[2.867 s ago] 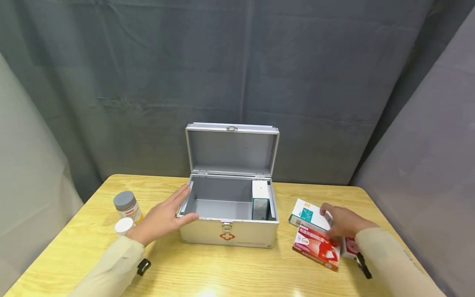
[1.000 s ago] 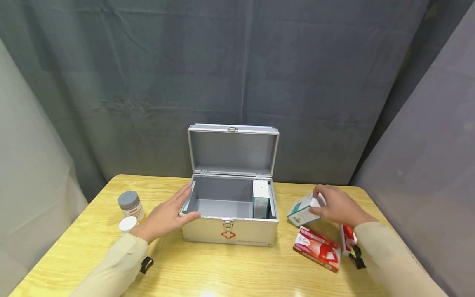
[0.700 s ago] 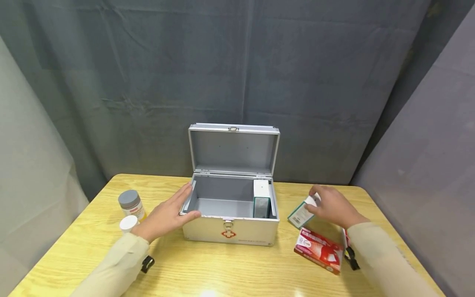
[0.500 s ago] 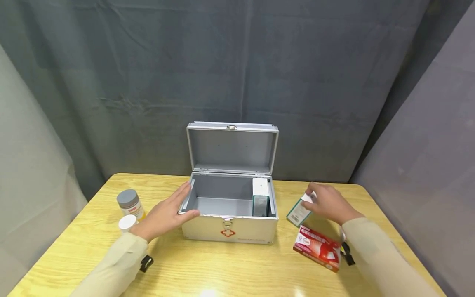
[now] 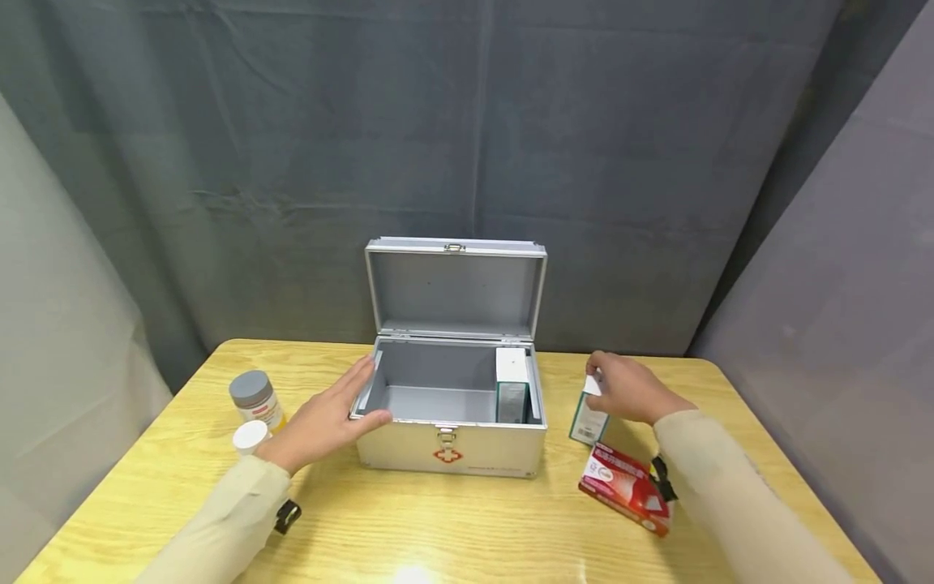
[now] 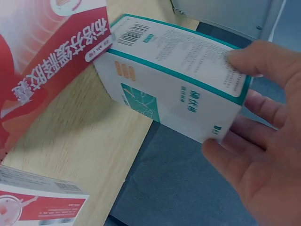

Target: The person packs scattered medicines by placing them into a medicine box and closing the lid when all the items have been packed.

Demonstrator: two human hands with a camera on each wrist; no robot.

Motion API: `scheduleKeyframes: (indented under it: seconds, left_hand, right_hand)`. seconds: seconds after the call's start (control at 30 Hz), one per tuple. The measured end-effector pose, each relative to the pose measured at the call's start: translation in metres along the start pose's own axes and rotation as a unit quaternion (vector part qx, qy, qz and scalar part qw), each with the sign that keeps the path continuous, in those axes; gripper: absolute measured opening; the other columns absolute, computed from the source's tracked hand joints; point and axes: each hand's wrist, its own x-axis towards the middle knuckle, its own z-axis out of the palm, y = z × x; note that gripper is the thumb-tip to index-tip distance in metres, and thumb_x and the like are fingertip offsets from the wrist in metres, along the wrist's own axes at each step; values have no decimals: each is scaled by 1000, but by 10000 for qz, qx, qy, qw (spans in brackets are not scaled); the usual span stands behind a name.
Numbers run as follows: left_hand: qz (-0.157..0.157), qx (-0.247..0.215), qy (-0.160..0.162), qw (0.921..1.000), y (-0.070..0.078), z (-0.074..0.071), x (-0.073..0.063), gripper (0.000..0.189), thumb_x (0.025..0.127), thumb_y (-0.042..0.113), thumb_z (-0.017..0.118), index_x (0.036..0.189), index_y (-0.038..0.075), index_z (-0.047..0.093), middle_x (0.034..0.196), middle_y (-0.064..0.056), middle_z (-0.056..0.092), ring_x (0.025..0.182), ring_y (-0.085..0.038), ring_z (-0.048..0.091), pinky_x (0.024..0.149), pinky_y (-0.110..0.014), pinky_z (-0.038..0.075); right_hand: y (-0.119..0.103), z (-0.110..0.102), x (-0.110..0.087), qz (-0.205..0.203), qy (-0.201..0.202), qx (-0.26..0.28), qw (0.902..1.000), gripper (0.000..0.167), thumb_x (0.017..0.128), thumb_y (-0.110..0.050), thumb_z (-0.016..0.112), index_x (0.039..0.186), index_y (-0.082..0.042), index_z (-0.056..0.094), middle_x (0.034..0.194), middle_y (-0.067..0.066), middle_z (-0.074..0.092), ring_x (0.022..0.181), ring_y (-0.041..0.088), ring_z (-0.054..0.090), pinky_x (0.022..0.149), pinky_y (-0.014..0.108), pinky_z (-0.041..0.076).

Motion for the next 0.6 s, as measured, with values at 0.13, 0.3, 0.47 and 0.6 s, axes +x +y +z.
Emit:
scheduleKeyframes:
  seconds: [0.13,0.3,0.47,0.6]
  left_hand:
    - [-7,4,-8,10000,1,-1,0,96,90,73,49,160,15,17,169,1,11,145,-33,40,112,-55,41]
    - [-11,-27,0,10000,1,-4,-1,96,90,72,49,160,15,17,169,2,10,144,-34,42,112,-55,41]
    - [-34,-23,11,10000,0,-3,0,96,90,72,50,160,15,19,169,1,12,146,-32,39,112,-54,41]
    - [5,40,17,10000,-2,0,0,97,89,75,48,160,14,21,169,1,13,150,-27,33,114,-52,40]
  right_hand:
    - [-3,-4,1,37,-121,131,9998,31,81,-19,75,103,-5,58,86,6,59,73,16,51,62,29,42]
    - [-3,-4,1,-14,-34,180,9998,26,80,-15,74,97,-6,56,79,3,54,68,15,47,59,28,37]
    - [1,-6,0,101,-305,320,9990,34,81,-17,75,106,-4,56,86,8,59,73,18,51,63,30,44]
    - [4,-9,-3,257,-580,543,9965,43,81,-16,76,114,2,56,97,14,62,81,21,55,70,34,50]
